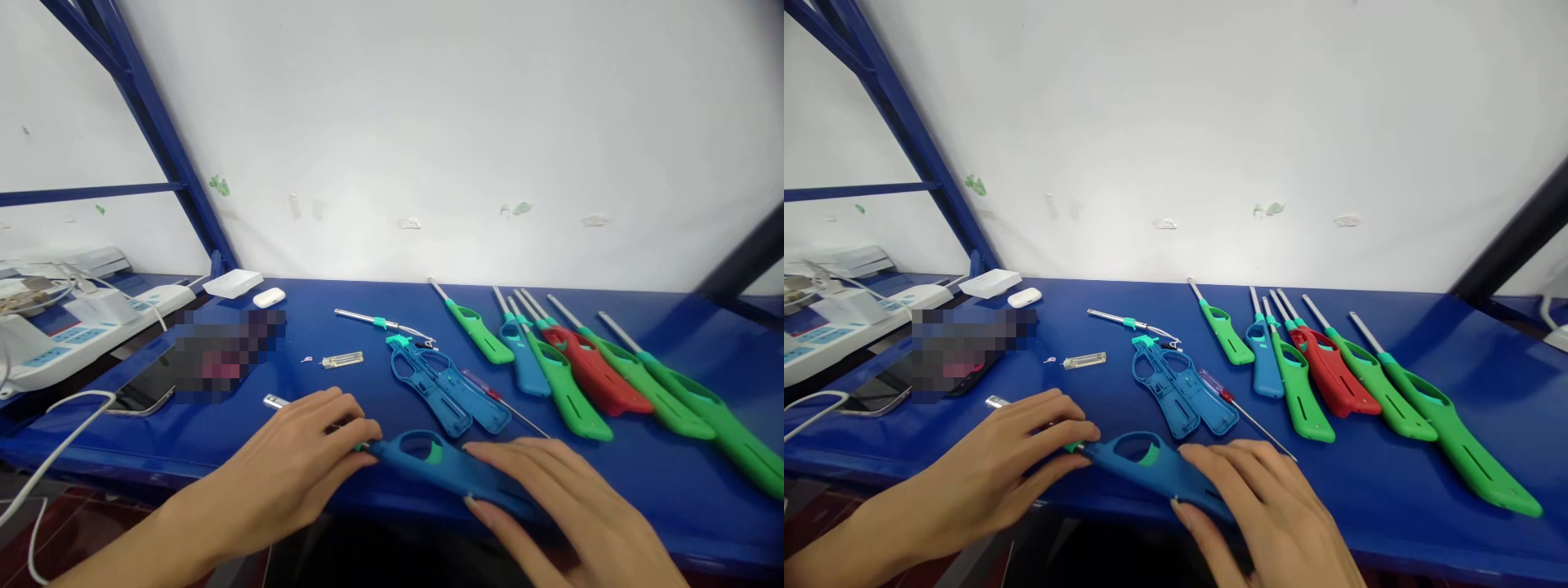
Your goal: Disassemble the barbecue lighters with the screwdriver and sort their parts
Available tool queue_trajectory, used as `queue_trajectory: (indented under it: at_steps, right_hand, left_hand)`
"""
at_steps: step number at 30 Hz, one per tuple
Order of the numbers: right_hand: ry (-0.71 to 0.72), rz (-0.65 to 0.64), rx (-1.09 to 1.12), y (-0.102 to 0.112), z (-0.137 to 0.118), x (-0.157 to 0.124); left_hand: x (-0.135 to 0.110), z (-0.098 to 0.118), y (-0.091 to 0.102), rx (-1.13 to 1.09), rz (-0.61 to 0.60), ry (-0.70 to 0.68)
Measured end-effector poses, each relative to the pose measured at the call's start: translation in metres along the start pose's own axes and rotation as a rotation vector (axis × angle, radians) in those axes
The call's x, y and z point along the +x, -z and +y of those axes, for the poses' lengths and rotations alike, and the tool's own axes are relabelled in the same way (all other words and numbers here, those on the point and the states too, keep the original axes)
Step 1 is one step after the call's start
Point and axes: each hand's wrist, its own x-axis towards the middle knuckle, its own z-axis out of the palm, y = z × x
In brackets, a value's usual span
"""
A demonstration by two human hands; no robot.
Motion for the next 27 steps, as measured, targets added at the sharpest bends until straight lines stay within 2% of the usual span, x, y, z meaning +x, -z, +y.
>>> queue_trajectory:
  at_steps: [4,8,13,15,20,27]
  right_hand:
    - [0.049,-0.057,-0.127,-0.001,0.012,0.003]
    - [-0.011,-0.130,-0.140,-0.006,0.025,0.009]
    - [-0.221,-0.190,0.011,-0.009,0.031,0.019]
    - [-0.260,-0.198,0.091,-0.004,0.029,0.017]
    - [-0.283,-0.163,0.152,0.002,0.024,0.006]
    - [-0.266,-0.175,0.248,0.000,0.026,0.012]
  left_hand:
    - [-0.014,-0.011,-0.008,-0.066,0.034,0.080]
    - [-0.021,-0.015,-0.011,-0.106,0.038,0.151]
    - [-0.018,-0.012,-0.007,-0.103,0.091,0.191]
    - [-0.015,-0.012,-0.005,-0.113,0.108,0.190]
    - [-0.009,-0.015,-0.006,-0.125,0.089,0.220]
    - [-0.005,-0.019,-0.019,-0.146,0.041,0.295]
